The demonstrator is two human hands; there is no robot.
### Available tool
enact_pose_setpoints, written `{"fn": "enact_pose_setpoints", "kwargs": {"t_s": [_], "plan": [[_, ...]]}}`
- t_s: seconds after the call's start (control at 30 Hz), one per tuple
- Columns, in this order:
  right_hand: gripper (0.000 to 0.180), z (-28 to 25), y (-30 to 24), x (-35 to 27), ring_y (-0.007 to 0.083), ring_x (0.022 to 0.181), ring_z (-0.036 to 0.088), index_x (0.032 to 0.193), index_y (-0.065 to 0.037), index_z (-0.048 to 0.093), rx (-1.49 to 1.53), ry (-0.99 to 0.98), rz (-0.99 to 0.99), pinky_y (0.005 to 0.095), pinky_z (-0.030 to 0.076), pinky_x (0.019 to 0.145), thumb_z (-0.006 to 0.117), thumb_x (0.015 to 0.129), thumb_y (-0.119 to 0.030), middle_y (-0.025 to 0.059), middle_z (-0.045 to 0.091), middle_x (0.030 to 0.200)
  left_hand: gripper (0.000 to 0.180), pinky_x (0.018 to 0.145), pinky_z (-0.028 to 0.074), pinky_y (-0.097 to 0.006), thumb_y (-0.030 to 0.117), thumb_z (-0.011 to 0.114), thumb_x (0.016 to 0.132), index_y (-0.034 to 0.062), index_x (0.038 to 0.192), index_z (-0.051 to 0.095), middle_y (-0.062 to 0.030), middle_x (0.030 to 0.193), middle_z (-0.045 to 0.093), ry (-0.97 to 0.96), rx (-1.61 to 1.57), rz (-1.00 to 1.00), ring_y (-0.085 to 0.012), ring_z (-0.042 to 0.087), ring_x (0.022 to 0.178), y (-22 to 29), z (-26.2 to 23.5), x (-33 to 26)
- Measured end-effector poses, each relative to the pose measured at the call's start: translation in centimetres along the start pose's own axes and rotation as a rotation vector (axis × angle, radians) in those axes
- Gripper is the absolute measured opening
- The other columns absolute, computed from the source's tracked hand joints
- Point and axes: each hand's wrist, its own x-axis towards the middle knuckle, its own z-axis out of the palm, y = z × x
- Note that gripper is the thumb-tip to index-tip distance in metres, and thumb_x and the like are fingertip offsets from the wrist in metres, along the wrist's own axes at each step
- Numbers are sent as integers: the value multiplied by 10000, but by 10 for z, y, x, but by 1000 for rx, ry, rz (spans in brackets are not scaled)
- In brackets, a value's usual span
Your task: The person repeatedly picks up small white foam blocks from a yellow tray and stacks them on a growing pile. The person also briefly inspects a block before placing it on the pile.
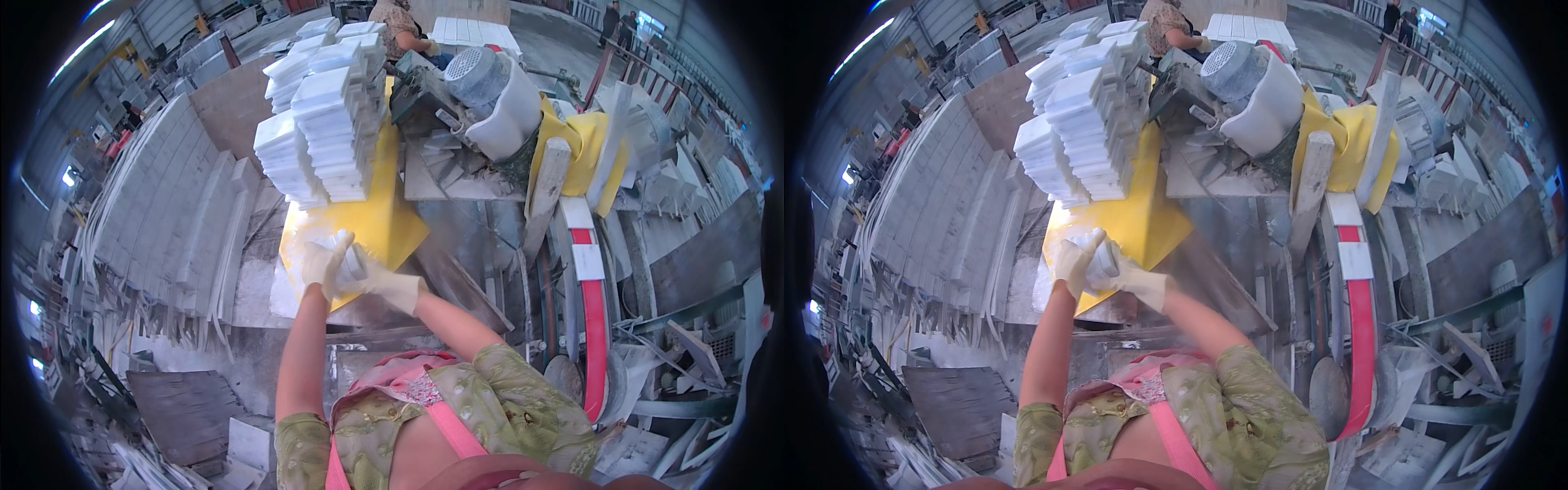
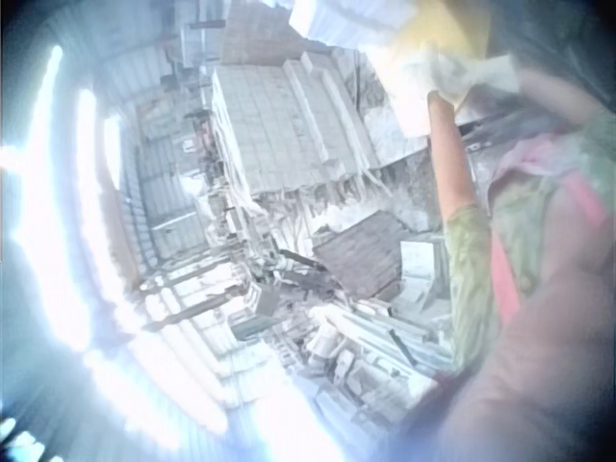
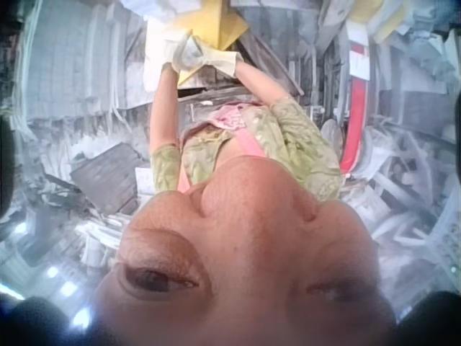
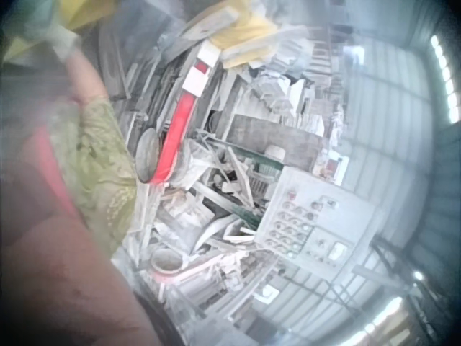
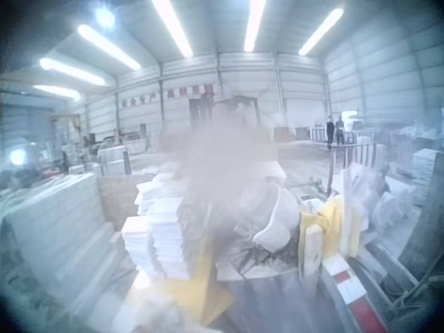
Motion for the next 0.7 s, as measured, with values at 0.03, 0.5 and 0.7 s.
{"fn": "enact_pose_setpoints", "kwargs": {"t_s": [0.03, 0.5, 0.7], "plan": [[1085, 0, 10, 5, 299, 1368, 484, 1557, -58, 275, -118, 39, 33, 386, 398, 1115, 894, 711, -337, 159, 490, 1465, 945, 940, 512, -413, 609, 814, 714, -44, 1326, 512, -237, 1225, 649, 86, -89, -101, -363, 642, 1142, 15, 4, -6], [776, -30, 14, -70, 292, 1409, 465, 1539, 42, 361, -2, 215, 4, 385, 388, 1142, 712, 948, -320, 236, 467, 1522, 1072, 989, 505, -472, 458, 875, 628, 11, 1445, 345, -246, 1354, 579, 183, 46, -322, -383, 596, 1237, 42, 15, -15], [480, -76, -14, -100, 240, 1278, 580, 1393, 46, 540, -108, 370, 82, 346, 454, 1079, 593, 1028, -261, 165, 613, 1367, 1149, 991, 503, -485, 456, 877, 636, 14, 1521, 291, -248, 1366, 572, 213, 25, -372, -372, 600, 1237, 53, 11, -19]]}}
